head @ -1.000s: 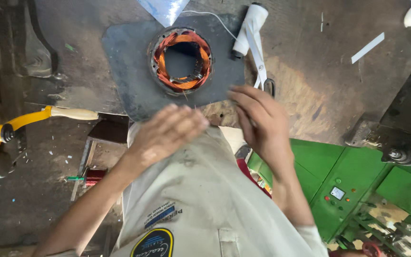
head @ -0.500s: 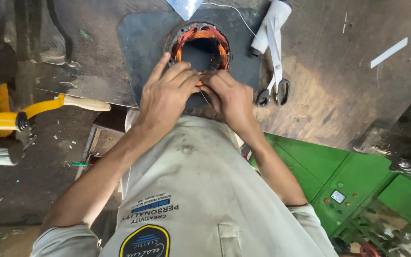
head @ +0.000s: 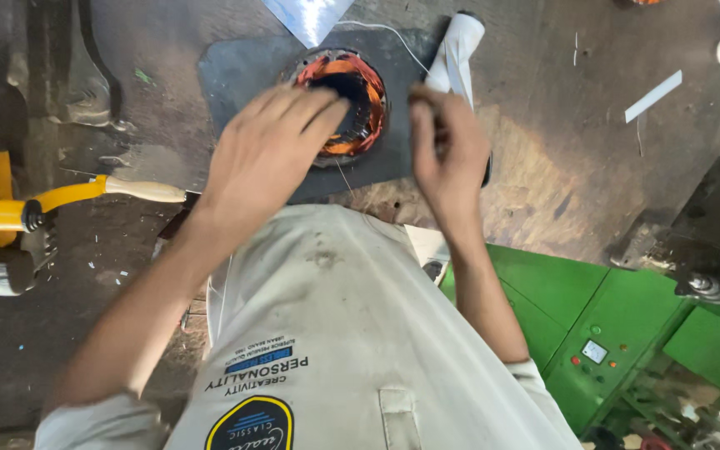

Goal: The person winds copper wire onto a motor stator, trims the wire, and applies a liquid substance from a bottle. They also cut a sheet of insulating material with scissors.

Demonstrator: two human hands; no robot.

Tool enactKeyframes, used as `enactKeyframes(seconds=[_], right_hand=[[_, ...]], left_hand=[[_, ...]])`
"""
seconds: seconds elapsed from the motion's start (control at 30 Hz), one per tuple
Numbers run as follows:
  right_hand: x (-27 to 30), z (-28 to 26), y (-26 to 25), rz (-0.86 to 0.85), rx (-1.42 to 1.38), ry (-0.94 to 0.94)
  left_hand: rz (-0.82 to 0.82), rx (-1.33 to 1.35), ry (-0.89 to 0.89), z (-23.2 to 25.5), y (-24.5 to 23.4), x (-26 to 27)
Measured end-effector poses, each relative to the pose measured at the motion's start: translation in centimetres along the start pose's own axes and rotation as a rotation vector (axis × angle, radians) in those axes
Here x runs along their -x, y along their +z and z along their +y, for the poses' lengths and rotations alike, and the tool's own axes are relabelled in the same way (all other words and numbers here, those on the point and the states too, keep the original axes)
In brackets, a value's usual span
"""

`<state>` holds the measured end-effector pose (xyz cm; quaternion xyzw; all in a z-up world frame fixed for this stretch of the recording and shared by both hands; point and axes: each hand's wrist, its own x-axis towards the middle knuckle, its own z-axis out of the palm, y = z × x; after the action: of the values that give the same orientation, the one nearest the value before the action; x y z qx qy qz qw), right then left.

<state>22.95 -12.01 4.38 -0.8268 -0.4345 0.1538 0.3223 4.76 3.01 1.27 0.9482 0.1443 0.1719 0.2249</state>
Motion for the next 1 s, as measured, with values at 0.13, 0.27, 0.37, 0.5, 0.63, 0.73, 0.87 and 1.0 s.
enactKeyframes(seconds=[0.13,0.27,0.37,0.5,0.63,0.73,0.87,1.0], right_hand=[[-0.8,0.9,2.4,-0.023,0.109,0.091],[-1.1,1.9,5.1,0.115,0.114,-0.009],[-1.7,2.2,4.9,-0.045,0.001,-0.022],[-2.0,0.9,5.1,0.013,0.06,-0.042],[-1.4,0.4,6.0,0.103,0.039,-0.121],[-1.2,0.5,6.9,0.133,0.093,-0.074],[-1.9,0.2,8.1,0.171,0.128,-0.041],[-2.4,-0.2,8.1,0.191,0.119,-0.052]], left_hand=[[0.057,-0.05,0.367,-1.8,2.0,-6.9],[-0.135,0.041,0.316,-3.3,4.9,-8.4],[-0.01,0.095,0.109,-2.7,5.8,-5.6],[0.14,0.137,-0.064,-2.3,4.6,-3.4],[0.136,0.352,-0.084,-2.6,4.1,-3.3],[0.1,0.356,-0.19,-2.0,5.2,-3.5],[0.138,0.288,-0.278,-1.1,7.0,-3.4],[0.129,0.3,-0.296,-1.4,6.7,-3.7]])
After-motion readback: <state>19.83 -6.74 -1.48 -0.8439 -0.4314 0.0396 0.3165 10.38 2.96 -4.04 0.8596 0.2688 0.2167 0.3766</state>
